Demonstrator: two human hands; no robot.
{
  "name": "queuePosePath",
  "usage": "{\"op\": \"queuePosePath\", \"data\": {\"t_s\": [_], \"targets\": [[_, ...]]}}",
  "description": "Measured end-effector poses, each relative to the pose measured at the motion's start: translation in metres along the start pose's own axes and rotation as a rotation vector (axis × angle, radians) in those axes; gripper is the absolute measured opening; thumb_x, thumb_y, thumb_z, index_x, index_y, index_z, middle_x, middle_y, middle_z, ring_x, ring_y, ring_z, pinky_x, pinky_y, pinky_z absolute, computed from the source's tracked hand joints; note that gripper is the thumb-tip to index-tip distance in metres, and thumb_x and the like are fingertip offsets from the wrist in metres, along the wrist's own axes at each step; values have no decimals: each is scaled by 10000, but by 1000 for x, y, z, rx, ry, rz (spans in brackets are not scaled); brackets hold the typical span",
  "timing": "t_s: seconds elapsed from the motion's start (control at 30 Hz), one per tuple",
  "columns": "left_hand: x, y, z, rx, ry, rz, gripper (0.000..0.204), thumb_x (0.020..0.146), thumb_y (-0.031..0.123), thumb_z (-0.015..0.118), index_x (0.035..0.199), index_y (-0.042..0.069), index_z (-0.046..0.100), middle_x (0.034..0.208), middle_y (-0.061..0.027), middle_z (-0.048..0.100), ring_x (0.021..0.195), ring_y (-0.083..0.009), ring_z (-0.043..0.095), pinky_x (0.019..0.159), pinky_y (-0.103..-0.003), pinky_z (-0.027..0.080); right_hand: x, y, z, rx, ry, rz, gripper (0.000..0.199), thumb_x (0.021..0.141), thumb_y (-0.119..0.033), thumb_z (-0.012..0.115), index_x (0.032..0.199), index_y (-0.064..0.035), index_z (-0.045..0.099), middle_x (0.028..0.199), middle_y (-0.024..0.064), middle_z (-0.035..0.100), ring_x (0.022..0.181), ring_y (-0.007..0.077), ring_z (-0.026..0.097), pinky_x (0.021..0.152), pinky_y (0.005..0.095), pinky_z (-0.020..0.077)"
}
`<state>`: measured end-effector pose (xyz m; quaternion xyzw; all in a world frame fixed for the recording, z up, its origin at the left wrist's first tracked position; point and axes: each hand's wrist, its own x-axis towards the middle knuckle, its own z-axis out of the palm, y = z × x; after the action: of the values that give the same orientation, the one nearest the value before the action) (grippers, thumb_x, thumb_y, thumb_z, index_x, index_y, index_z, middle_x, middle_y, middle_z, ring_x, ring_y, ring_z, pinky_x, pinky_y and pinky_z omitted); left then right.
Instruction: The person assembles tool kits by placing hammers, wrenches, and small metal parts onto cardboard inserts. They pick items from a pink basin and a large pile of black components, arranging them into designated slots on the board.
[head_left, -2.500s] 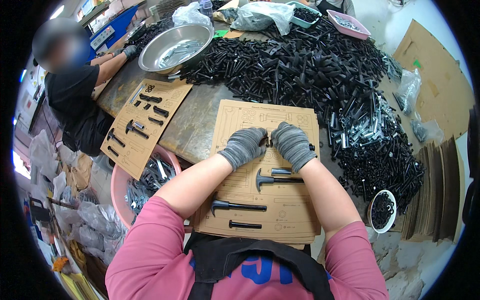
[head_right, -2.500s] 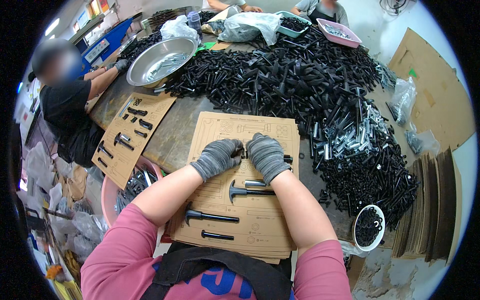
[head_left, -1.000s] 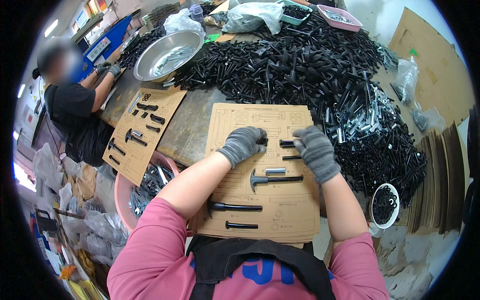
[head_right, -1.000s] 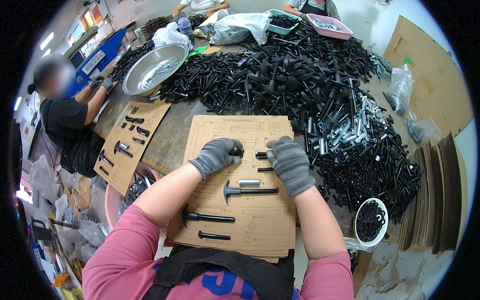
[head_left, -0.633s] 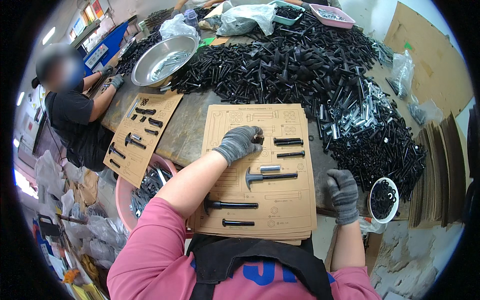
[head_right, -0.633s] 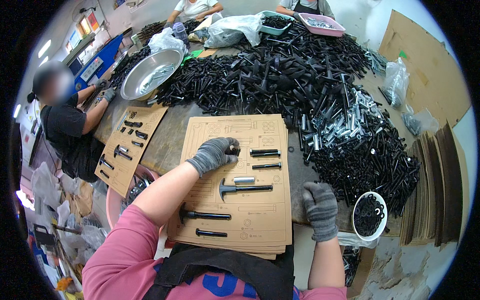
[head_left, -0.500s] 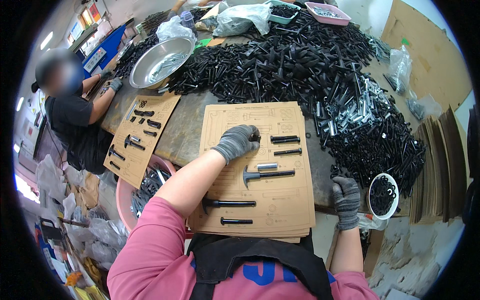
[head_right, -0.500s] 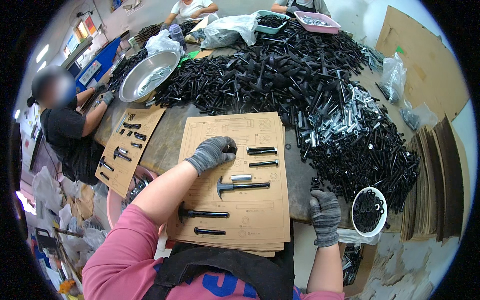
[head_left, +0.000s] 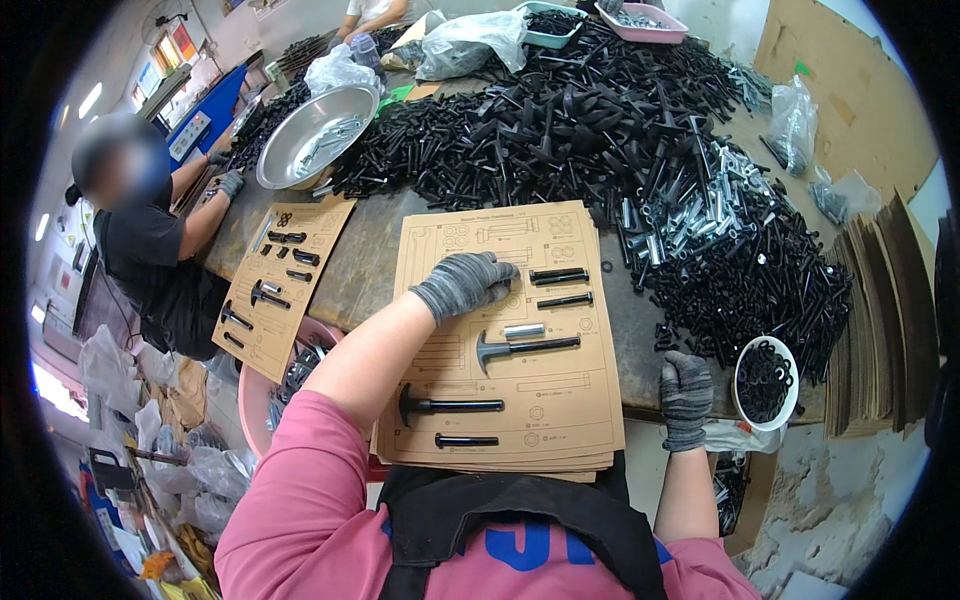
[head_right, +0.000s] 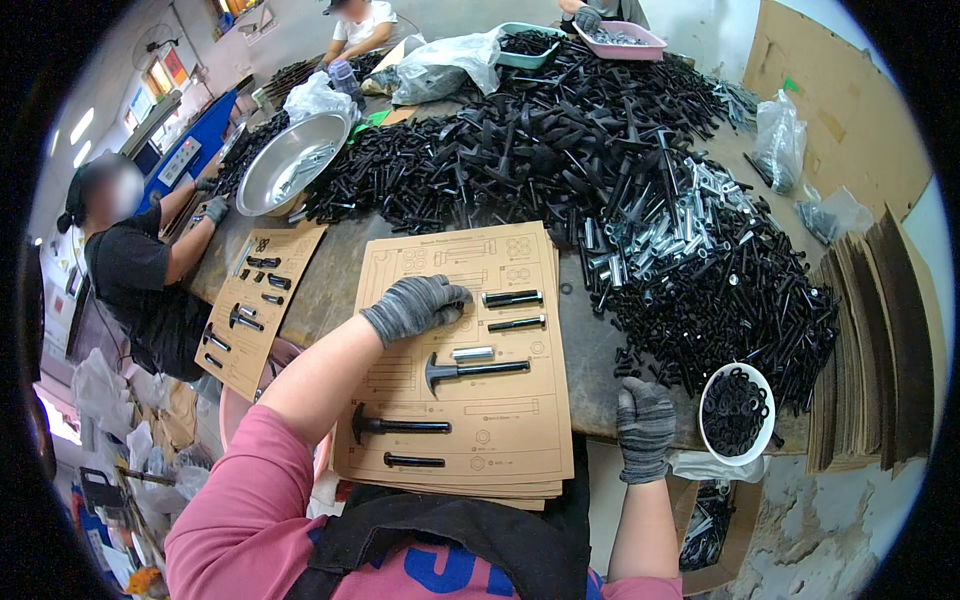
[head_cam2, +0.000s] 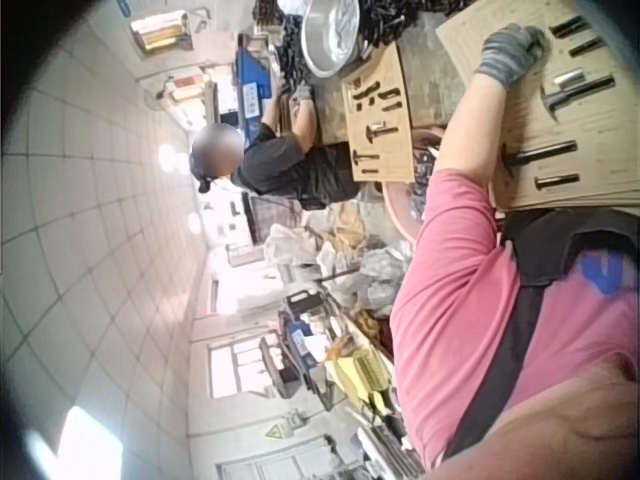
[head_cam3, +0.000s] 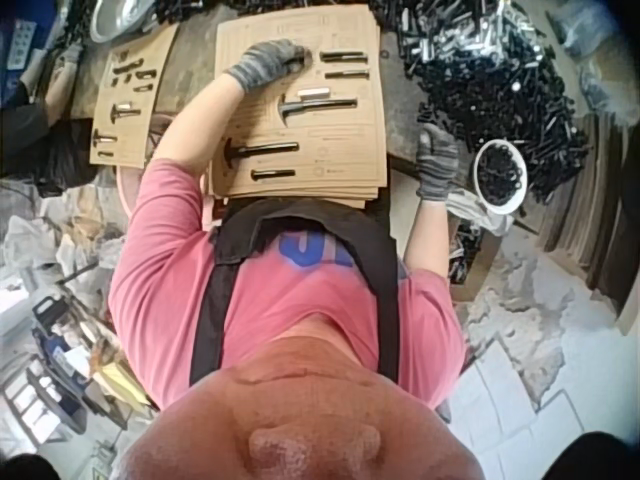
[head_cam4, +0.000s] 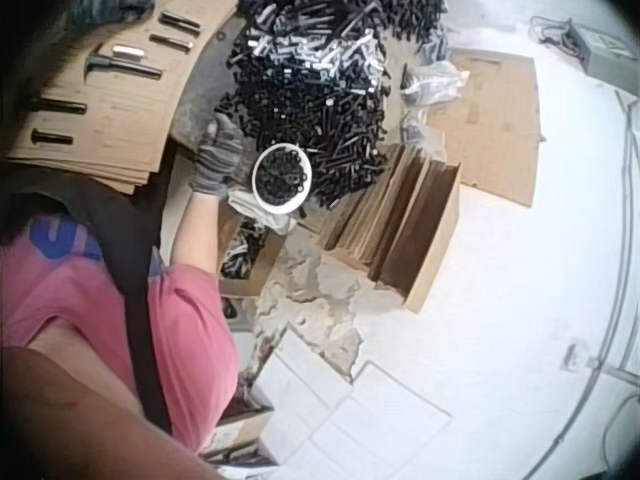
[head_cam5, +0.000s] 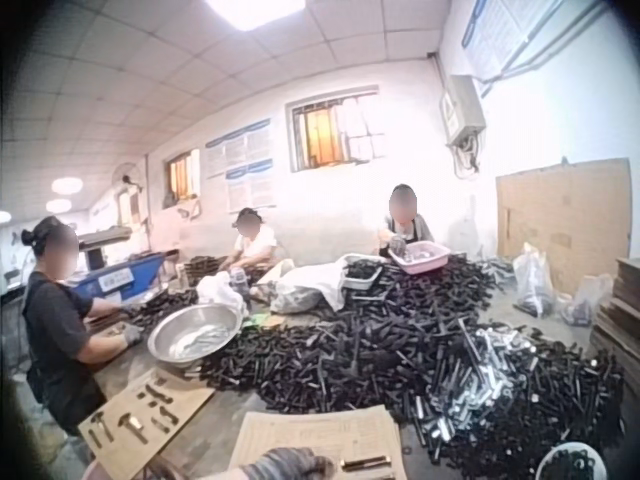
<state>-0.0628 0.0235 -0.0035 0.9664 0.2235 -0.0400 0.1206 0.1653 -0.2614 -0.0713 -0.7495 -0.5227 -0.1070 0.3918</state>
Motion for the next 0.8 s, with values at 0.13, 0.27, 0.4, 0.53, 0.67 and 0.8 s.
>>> {"op": "queuePosePath", "data": {"t_s": [0.13, 0.27, 0.4, 0.53, 0.67, 0.8], "targets": [[1, -4, 7, 5, 21, -15, 267, 800, 222, 568, 1052, 135, 560, 900, -112, 588, 841, -302, 574, 754, -376, 465, 0, -1, -1, 13, 20, -19, 149, 724, -68, 590, 872, -66, 608, 798, 100, 586, 765, 279, 547, 703, 369, 440], [0, -5, 10, -62, 94, -18, 274, 780, 207, 605, 1035, 113, 565, 898, -111, 607, 846, -290, 584, 751, -368, 468, 0, -2, 1, -8, 25, -13, 150, 725, -73, 594, 874, -75, 610, 800, 97, 589, 763, 278, 548, 697, 371, 442], [-3, 4, 2, -282, 84, -210, 293, 749, 197, 653, 1010, 87, 579, 880, -111, 626, 839, -258, 595, 762, -351, 465, -1, -1, 0, -8, 40, -18, 155, 726, -81, 601, 880, -83, 613, 804, 98, 593, 762, 276, 553, 697, 370, 446], [0, 5, -1, -261, -8, -282, 309, 737, 195, 671, 1005, 67, 588, 898, -108, 634, 843, -243, 598, 779, -340, 461, -3, 3, 4, -8, 40, -23, 165, 724, -84, 612, 888, -88, 617, 807, 103, 594, 750, 278, 562, 682, 367, 455], [2, 6, -1, -268, -29, -328, 342, 738, 191, 673, 1038, 59, 574, 917, -113, 635, 864, -241, 598, 797, -337, 457, -3, 2, 5, -26, 50, -44, 154, 729, -69, 596, 883, -75, 607, 804, 102, 587, 750, 271, 560, 678, 355, 451], [0, 8, -4, -283, 9, -312, 399, 736, 194, 674, 1090, 61, 545, 939, -135, 631, 891, -251, 595, 817, -333, 452, -6, 8, 6, -50, 64, -42, 155, 726, -104, 621, 881, -107, 619, 802, 99, 599, 740, 277, 571, 663, 363, 462]]}}
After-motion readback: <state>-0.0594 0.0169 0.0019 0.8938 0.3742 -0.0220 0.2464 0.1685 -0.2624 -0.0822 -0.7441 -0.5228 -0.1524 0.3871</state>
